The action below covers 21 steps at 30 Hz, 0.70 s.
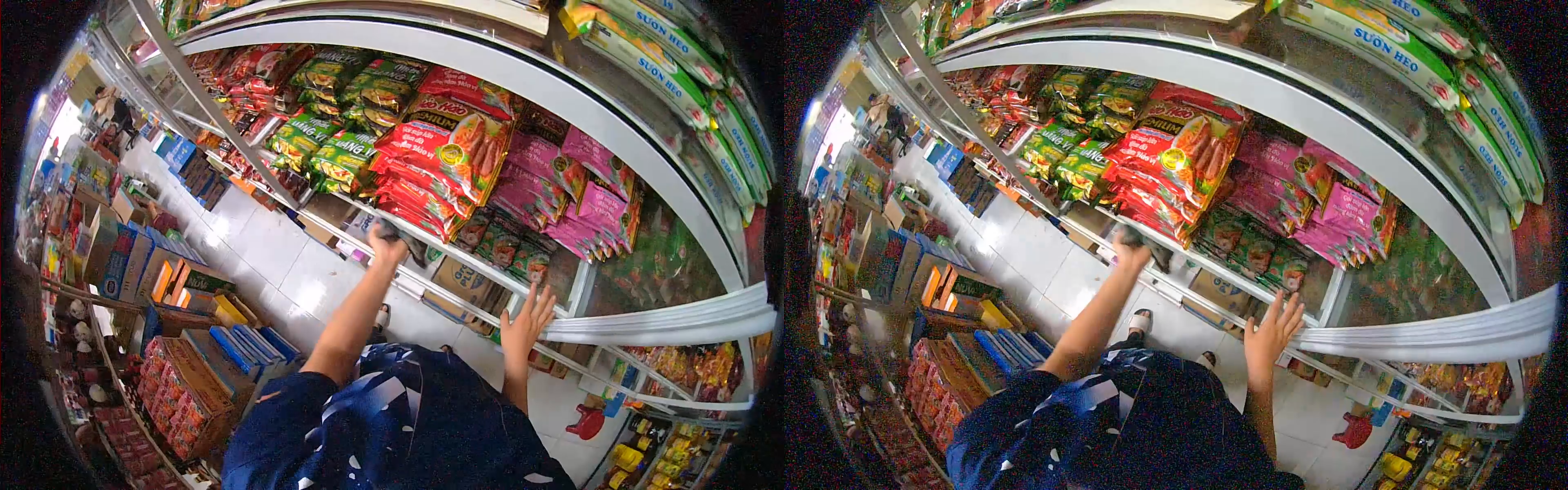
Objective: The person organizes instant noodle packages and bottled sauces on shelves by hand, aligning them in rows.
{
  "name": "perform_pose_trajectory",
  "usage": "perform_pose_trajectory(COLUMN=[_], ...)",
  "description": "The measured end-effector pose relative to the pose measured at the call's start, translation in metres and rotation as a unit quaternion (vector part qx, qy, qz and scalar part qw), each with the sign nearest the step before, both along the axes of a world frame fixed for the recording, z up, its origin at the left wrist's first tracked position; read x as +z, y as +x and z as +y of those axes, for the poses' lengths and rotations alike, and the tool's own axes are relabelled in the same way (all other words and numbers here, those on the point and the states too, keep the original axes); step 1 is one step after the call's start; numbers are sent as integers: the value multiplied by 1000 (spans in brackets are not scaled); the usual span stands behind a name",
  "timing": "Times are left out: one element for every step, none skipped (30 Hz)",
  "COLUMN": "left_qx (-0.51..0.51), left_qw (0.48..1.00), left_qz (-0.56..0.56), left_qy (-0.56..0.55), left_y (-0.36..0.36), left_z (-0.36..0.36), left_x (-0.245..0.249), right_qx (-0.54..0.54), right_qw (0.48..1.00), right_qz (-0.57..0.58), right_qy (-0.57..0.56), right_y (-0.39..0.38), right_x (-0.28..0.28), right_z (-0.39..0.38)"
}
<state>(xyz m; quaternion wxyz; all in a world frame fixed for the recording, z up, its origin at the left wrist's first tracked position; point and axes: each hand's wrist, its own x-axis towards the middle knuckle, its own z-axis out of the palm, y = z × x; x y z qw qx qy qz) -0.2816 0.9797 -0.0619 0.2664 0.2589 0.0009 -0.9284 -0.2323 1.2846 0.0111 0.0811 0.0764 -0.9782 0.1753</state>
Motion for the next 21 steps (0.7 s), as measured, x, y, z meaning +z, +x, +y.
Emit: perform_pose_trajectory(left_qx=[-1, -13, -47, -80, -101, -120, -125, -96, -76, 8, 84, 118, 146, 148, 148, 148, 161, 174, 184, 188, 182], left_qw=[1000, 998, 998, 995, 993, 990, 989, 991, 993, 993, 995, 992, 988, 988, 988, 988, 986, 982, 979, 980, 977], left_qz=[-11, -22, 19, 62, 60, 57, 59, 51, 72, 65, -8, -26, -48, -20, -31, -41, -47, -51, -62, -41, -107], left_qy=[-4, 64, 40, 15, -12, -37, -49, -79, -46, -99, -51, -27, -7, -33, -18, -2, -25, -47, -57, -55, -32], left_y=[2, -1, -1, -2, 0, 3, 3, 0, -2, 0, -2, -6, -9, -11, -12, -11, -10, -10, -15, -10, -5], left_z=[18, 25, 22, 15, 7, -3, -18, -40, -65, -87, -99, -122, -144, -158, -169, -177, -183, -189, -209, -204, -199], left_x=[-2, -2, -12, -20, -23, -26, -27, -38, -43, -37, -5, -6, -15, -11, -9, -1, 6, 12, -6, 22, 52], right_qx=[0, 3, -3, -9, -13, -9, -12, -16, -18, -17, -17, -17, -17, -22, -28, -30, -34, -38, -39, -38, -52], right_qw=[1000, 1000, 1000, 1000, 999, 999, 999, 998, 998, 998, 998, 999, 998, 998, 998, 998, 998, 998, 998, 998, 996], right_qz=[-2, -2, -10, -17, -33, -29, -36, -43, -40, -39, -33, -26, -26, -26, -26, -24, -23, -21, -18, -12, -20], right_qy=[7, 9, 14, 19, 25, 31, 32, 31, 39, 40, 43, 44, 46, 47, 49, 52, 51, 51, 53, 57, 68], right_y=[-1, 0, -1, -2, -3, -3, -2, -2, -2, -2, -2, -2, -2, -2, -3, -3, -2, -2, -2, -3, -3], right_x=[-2, -3, -4, -5, -5, -3, 1, 3, 1, 0, 0, -1, -2, -2, -3, -5, -7, -7, -5, -5, -8], right_z=[-1, -1, -2, -2, -3, -4, -5, -6, -6, -6, -7, -8, -9, -9, -9, -9, -9, -10, -12, -13, -13])
